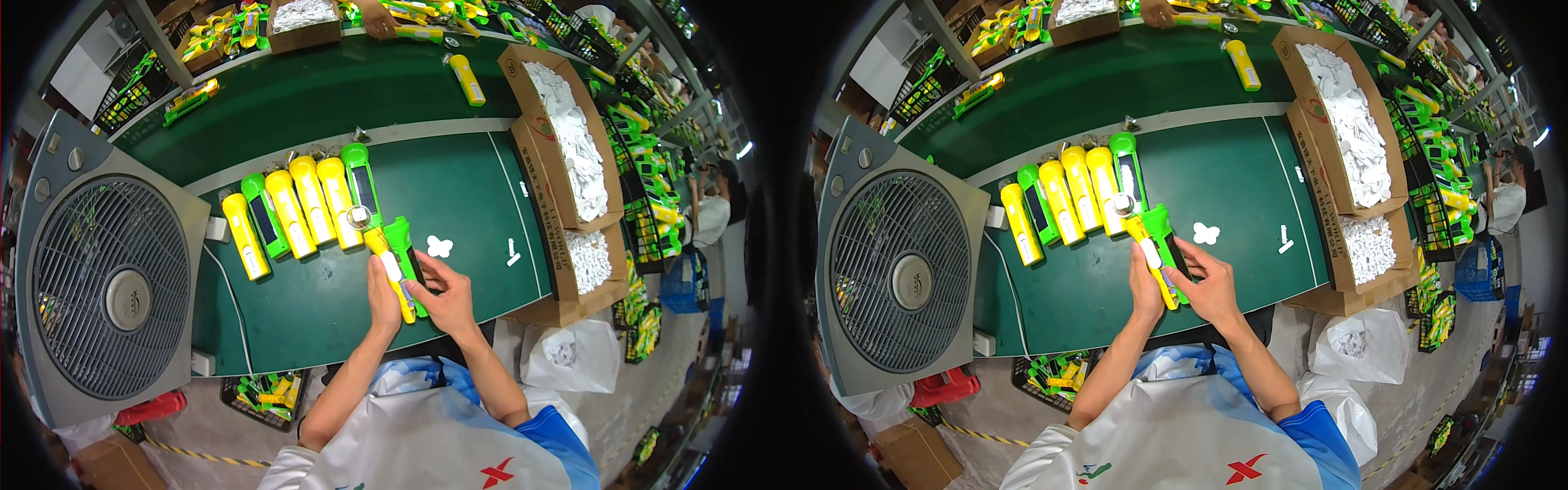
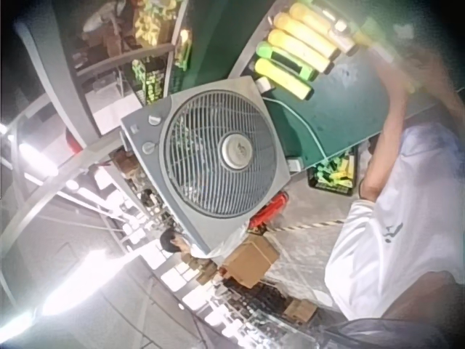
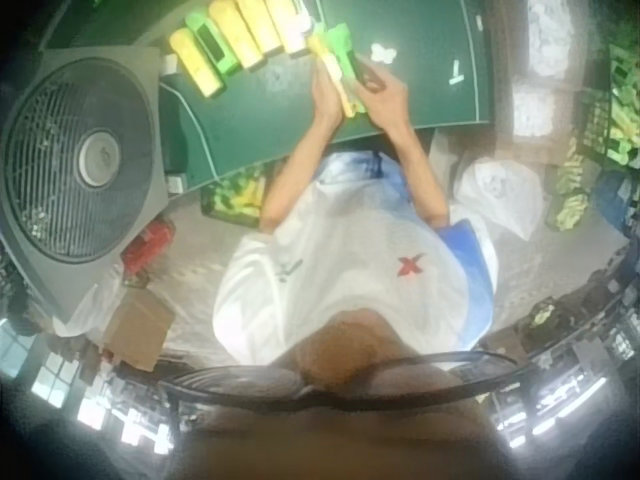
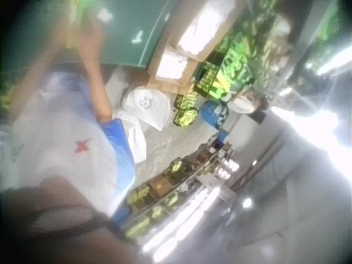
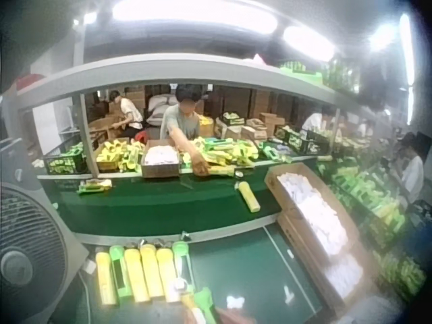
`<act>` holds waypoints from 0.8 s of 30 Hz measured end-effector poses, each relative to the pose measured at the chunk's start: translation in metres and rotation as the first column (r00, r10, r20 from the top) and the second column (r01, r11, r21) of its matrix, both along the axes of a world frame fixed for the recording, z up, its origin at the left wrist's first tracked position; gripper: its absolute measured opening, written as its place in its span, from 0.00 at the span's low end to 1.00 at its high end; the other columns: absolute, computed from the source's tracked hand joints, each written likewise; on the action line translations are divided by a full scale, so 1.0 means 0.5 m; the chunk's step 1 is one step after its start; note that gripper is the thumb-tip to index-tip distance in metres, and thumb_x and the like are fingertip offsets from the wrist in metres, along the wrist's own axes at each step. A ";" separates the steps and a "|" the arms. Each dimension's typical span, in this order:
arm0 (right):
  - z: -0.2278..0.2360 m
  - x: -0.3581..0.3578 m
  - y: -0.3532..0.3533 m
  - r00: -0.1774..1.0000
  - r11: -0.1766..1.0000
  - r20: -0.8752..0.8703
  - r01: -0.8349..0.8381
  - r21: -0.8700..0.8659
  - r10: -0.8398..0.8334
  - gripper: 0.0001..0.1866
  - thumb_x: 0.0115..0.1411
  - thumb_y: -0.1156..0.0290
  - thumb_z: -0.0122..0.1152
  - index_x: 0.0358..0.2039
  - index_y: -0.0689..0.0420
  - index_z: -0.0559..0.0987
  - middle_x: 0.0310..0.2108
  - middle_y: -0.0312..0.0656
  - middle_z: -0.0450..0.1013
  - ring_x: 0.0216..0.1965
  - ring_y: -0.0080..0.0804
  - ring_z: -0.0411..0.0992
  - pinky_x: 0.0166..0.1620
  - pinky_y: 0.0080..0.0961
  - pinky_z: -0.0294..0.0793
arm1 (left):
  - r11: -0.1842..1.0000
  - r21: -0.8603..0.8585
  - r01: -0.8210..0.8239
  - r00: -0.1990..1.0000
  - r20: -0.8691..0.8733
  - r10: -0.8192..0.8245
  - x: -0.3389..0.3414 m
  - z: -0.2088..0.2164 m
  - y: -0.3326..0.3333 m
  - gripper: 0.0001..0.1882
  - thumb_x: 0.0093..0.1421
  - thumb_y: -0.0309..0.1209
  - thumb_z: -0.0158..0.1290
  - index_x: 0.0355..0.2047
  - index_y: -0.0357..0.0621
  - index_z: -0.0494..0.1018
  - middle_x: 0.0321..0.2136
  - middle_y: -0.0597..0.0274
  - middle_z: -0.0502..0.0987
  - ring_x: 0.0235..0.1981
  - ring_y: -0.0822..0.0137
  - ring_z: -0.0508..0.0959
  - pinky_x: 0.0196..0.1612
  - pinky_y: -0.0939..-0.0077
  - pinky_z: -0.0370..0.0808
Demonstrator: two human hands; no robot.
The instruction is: The person assembles solar-powered flashlights by hand, joining the solar panel, plastic housing, and lens components.
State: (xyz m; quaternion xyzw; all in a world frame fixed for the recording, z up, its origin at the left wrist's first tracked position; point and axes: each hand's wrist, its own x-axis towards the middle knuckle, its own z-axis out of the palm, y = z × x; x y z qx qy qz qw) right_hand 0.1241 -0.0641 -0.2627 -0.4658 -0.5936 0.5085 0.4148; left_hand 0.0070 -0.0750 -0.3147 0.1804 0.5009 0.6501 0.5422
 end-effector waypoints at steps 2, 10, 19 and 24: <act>-0.007 -0.010 -0.003 1.000 1.000 -0.006 0.000 -0.017 0.000 0.28 0.59 0.81 0.67 0.60 0.66 0.73 0.48 0.48 0.80 0.46 0.26 0.78 0.49 0.24 0.79 | 1.000 0.029 0.005 1.000 -0.016 -0.005 0.003 -0.003 0.003 0.27 0.77 0.49 0.29 0.54 0.41 0.68 0.44 0.60 0.75 0.43 0.71 0.75 0.48 0.73 0.73; -0.035 -0.017 -0.013 0.998 0.999 -0.062 0.001 -0.038 -0.004 0.28 0.61 0.81 0.65 0.62 0.65 0.72 0.49 0.48 0.79 0.47 0.27 0.78 0.50 0.24 0.80 | 0.990 0.123 0.065 0.998 0.008 -0.066 -0.001 -0.018 0.003 0.24 0.78 0.47 0.29 0.54 0.41 0.66 0.41 0.61 0.72 0.40 0.71 0.72 0.45 0.74 0.72; -0.061 -0.021 -0.020 0.994 1.000 -0.111 0.020 0.012 -0.019 0.28 0.61 0.85 0.63 0.62 0.66 0.71 0.53 0.48 0.76 0.49 0.27 0.76 0.50 0.22 0.78 | 0.991 0.110 0.081 0.996 0.013 -0.083 -0.006 -0.029 -0.003 0.30 0.77 0.50 0.27 0.53 0.37 0.69 0.45 0.56 0.78 0.43 0.67 0.78 0.48 0.72 0.76; -0.062 -0.018 -0.023 0.992 0.997 -0.125 0.009 -0.082 -0.019 0.28 0.60 0.85 0.63 0.63 0.66 0.71 0.54 0.49 0.76 0.51 0.26 0.75 0.52 0.22 0.77 | 0.988 0.109 0.105 0.993 -0.061 -0.099 -0.007 -0.022 -0.003 0.30 0.77 0.50 0.25 0.51 0.37 0.69 0.44 0.54 0.78 0.43 0.66 0.78 0.48 0.71 0.76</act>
